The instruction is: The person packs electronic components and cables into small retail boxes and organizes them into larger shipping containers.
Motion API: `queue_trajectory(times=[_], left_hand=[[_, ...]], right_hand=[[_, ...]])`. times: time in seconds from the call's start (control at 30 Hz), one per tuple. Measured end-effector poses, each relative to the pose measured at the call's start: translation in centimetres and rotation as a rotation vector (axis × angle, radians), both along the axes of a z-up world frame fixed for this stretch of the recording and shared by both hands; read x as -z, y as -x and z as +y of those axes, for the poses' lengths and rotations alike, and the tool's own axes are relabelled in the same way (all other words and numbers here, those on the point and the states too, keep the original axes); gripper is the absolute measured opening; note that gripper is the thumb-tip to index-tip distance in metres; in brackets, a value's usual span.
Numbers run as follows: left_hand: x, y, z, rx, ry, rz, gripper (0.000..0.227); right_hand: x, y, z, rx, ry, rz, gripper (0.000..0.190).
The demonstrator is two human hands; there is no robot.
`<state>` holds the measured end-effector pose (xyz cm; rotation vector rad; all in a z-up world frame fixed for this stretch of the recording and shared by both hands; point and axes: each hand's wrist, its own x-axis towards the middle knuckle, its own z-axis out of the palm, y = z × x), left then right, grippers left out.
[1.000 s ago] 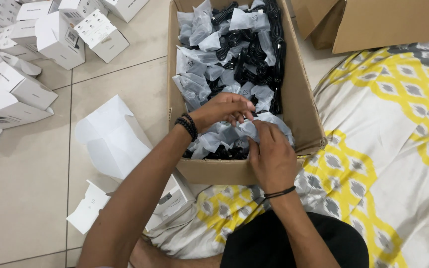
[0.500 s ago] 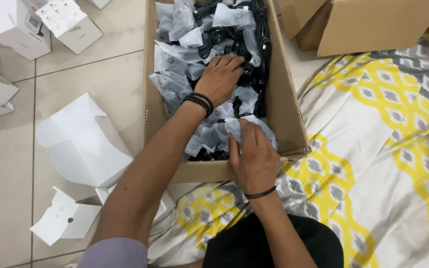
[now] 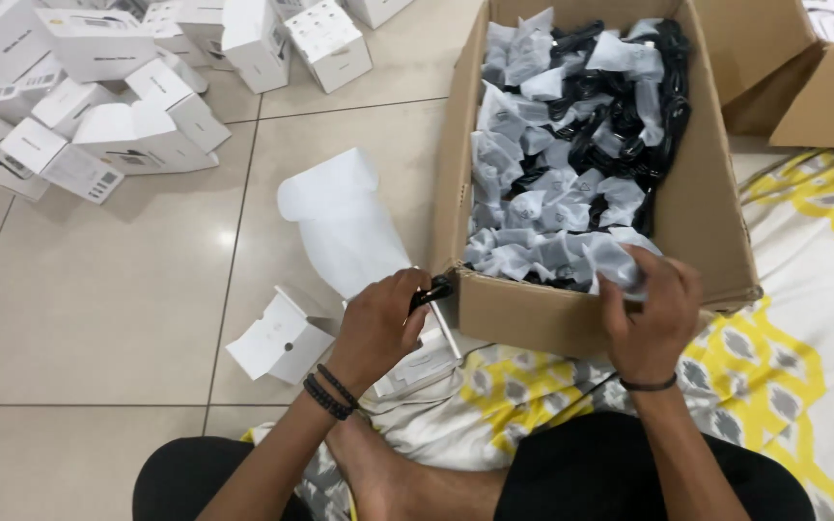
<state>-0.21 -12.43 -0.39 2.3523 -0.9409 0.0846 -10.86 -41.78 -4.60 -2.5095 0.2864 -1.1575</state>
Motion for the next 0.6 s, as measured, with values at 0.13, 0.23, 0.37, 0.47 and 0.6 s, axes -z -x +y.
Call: queue_trajectory(times=[0.13, 0.23, 0.37, 0.47, 0.6], left_hand=[[2.8, 0.5, 3.5, 0.005, -0.072, 0.165, 0.037], [3.2, 2.3, 3.6, 0.113, 0.062, -0.168, 0.054], [3.1, 5.8, 3.4, 0.07, 0.391, 0.386, 0.041], [4.6, 8.3, 4.2, 0.061, 0.533, 0.912, 0.042], [9.7, 9.7, 5.7, -0.056, 0.89, 1.225, 0.032]], right_hand=[[-0.3, 2.1, 3.9, -0.085, -0.074, -0.089, 0.04], [0.1, 3.7, 7.9, -0.247, -0.363, -0.117, 0.043], [2.5, 5.0, 13.0, -0.378, -1.27, -0.092, 0.045], [2.2, 5.3, 16.0, -0.357, -1.668, -0.041, 0.045], [2.3, 5.8, 17.5, -0.388, -1.732, 0.096, 0.047]])
